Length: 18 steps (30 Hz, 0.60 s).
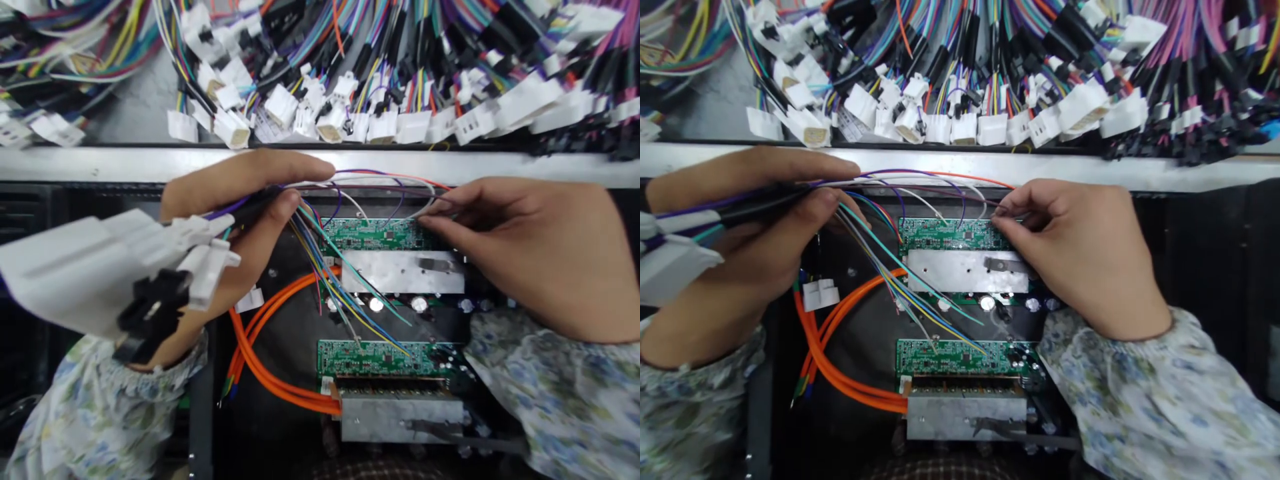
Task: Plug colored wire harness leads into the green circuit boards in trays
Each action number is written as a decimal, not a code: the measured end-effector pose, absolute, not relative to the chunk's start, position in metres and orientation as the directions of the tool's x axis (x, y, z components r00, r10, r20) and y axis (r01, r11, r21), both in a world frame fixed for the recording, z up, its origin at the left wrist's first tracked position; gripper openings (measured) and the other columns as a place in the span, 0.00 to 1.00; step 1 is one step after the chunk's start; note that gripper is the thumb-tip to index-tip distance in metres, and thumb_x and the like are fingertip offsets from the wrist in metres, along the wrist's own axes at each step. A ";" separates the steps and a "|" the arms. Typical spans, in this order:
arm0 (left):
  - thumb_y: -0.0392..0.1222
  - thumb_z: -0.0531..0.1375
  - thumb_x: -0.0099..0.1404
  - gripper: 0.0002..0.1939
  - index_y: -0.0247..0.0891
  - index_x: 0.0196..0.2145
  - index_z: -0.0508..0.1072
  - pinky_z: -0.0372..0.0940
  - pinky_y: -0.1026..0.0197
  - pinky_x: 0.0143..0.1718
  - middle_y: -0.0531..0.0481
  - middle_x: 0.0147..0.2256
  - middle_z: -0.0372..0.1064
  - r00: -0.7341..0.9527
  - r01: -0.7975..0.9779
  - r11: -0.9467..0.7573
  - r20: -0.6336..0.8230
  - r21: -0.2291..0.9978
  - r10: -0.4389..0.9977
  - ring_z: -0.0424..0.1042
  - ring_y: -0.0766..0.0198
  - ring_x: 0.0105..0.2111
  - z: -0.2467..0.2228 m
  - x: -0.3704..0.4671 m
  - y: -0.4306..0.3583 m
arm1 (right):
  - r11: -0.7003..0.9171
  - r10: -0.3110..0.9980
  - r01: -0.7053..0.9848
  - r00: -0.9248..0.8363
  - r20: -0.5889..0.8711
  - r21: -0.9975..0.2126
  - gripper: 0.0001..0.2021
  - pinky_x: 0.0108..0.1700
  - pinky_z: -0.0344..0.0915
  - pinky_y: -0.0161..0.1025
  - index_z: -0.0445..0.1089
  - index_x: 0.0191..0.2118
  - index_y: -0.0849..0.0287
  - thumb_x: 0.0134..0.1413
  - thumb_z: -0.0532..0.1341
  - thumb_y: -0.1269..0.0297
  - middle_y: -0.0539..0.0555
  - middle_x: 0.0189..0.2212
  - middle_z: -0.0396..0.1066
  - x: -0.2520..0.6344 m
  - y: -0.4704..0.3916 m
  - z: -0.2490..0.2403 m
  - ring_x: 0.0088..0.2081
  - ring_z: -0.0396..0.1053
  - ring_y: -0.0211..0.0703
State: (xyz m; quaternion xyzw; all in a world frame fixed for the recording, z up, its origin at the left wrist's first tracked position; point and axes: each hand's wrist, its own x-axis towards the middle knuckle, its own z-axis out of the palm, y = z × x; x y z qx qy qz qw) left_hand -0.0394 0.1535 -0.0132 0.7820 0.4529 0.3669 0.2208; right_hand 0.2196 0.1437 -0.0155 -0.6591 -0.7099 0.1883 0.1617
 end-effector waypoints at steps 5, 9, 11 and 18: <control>0.31 0.59 0.66 0.12 0.42 0.44 0.76 0.68 0.76 0.46 0.62 0.41 0.77 0.349 0.589 -0.515 0.379 0.623 0.857 0.74 0.75 0.41 -0.011 -0.040 0.153 | 0.072 0.997 0.893 -0.064 0.033 -0.443 0.03 0.22 0.49 0.34 0.76 0.31 0.55 0.50 0.67 0.63 0.45 0.22 0.73 0.219 0.142 -0.015 0.22 0.64 0.31; 0.32 0.59 0.66 0.12 0.41 0.45 0.76 0.68 0.74 0.50 0.62 0.44 0.76 0.333 0.585 -0.503 0.376 0.636 0.864 0.74 0.74 0.43 -0.012 -0.039 0.152 | 0.063 0.998 0.885 -0.061 0.020 -0.460 0.03 0.21 0.48 0.34 0.76 0.31 0.55 0.51 0.66 0.62 0.44 0.21 0.72 0.222 0.140 -0.014 0.20 0.61 0.30; 0.32 0.59 0.66 0.12 0.41 0.46 0.75 0.67 0.73 0.52 0.62 0.45 0.76 0.337 0.597 -0.493 0.360 0.633 0.870 0.74 0.73 0.44 -0.013 -0.040 0.152 | 0.062 0.997 0.863 -0.078 -0.012 -0.502 0.03 0.22 0.51 0.33 0.76 0.30 0.54 0.50 0.67 0.62 0.44 0.21 0.73 0.222 0.140 -0.014 0.20 0.62 0.30; 0.30 0.59 0.66 0.13 0.39 0.47 0.74 0.66 0.79 0.47 0.61 0.43 0.76 0.413 0.590 -0.560 0.380 0.581 0.828 0.74 0.77 0.39 -0.010 -0.041 0.153 | 0.132 0.987 0.866 -0.159 -0.016 -0.483 0.06 0.25 0.55 0.36 0.76 0.30 0.53 0.52 0.64 0.59 0.44 0.23 0.75 0.225 0.142 -0.017 0.22 0.65 0.33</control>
